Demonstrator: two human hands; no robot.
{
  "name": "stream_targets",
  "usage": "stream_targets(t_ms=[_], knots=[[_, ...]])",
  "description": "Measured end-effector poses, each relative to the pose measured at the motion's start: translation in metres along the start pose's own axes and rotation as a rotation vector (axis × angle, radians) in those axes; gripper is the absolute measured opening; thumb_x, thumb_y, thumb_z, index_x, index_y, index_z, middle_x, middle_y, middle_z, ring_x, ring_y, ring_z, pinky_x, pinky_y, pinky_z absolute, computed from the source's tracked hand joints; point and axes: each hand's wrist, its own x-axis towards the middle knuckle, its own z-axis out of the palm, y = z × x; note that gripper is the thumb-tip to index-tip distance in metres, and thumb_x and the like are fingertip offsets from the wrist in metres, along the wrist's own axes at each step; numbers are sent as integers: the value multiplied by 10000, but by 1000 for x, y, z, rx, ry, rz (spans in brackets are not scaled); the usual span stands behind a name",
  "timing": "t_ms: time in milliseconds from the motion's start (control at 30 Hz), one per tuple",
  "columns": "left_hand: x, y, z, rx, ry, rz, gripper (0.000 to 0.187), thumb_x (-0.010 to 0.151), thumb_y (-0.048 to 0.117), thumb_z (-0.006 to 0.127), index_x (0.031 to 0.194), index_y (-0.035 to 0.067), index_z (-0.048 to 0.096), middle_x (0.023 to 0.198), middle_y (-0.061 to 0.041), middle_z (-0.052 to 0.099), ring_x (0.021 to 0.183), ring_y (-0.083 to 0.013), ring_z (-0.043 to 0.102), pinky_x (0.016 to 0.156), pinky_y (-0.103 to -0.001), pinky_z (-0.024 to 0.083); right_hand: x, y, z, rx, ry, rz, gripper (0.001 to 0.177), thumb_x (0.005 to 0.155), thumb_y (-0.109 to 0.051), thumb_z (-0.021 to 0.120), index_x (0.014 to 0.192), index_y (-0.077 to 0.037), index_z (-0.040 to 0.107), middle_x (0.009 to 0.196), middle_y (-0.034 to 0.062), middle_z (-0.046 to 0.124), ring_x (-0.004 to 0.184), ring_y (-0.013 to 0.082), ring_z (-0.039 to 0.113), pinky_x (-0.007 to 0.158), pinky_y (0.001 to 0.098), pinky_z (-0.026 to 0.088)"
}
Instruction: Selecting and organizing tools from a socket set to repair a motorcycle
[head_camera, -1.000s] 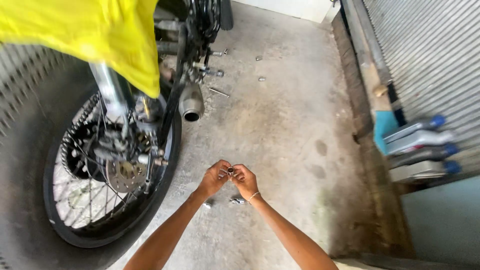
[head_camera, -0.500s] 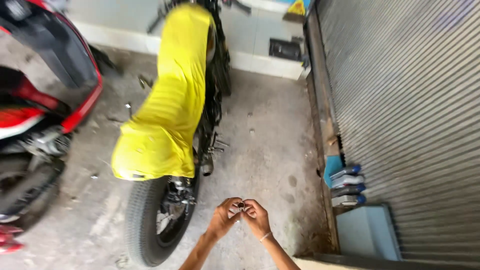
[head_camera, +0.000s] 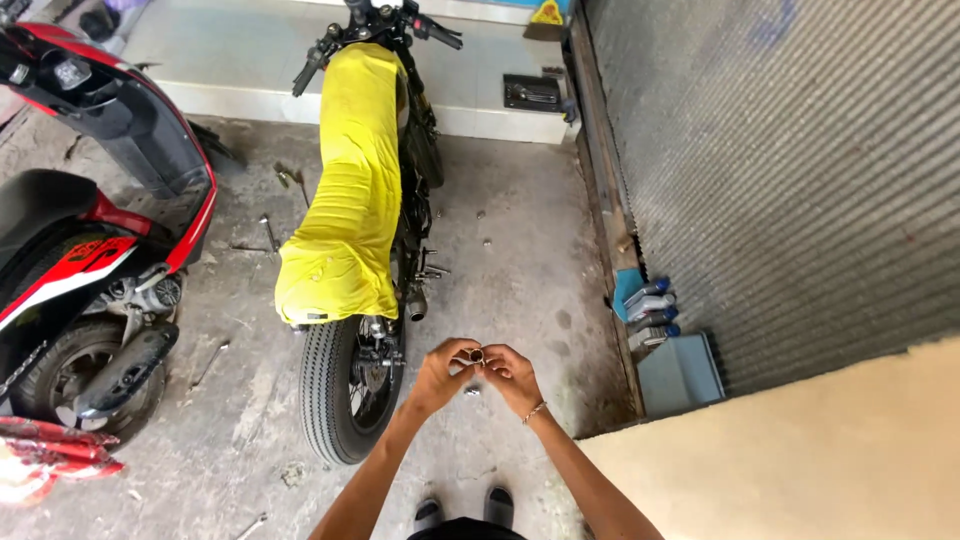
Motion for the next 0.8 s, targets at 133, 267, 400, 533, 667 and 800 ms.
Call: stream_targets(t_ms=[133,267,400,533,667,800], knots=[[-9,15,-3,-26,-14,-5,384,837,-65,732,1201,47,682,1191,-108,666,1011,-197,759,850,-305,645,-7,1,6,-20,51,-24,253,918,16,716,1167,11,678,1023,44,740,927,98,693,818,258,563],[-12,31,-6,-42,-8,-4,413,831,-31,760,1224,47,660,1175,-108,690,1027,-203,749,890,-302,643,-13,-7,15,-86,134,-58,271,896,34,745,1159,8,684,1032,39,732,910,103,679,809,270,561],[-8,12,-8,-53,27,1,399,802,-1,808,1176,33,674,1134,-117,698,1016,-215,752,895,-318,646,-13,-6,21,-113,167,-139,325,862,60,745,1168,-4,655,1062,19,713,934,92,675,835,266,572],[-3,23,-21,-66,-27,0,329,841,11,798,1154,32,701,1128,-120,710,1031,-219,755,911,-331,650,-6,12,22,-57,169,-119,319,879,65,734,1181,-5,660,1041,20,717,934,90,675,838,264,563],[5,31,-32,106,-105,74,332,848,72,807,1168,72,719,1175,-79,711,1012,-193,749,885,-312,632,-6,12,28,71,158,-89,300,908,63,734,1195,-6,679,1022,21,723,940,87,672,840,260,553],[13,72,-36,21,-34,102,462,782,54,811,1216,64,652,1251,-110,601,1034,-210,721,914,-312,630,-1,-11,31,89,185,-88,277,918,55,732,1183,-9,685,1044,21,721,947,93,674,860,265,564]])
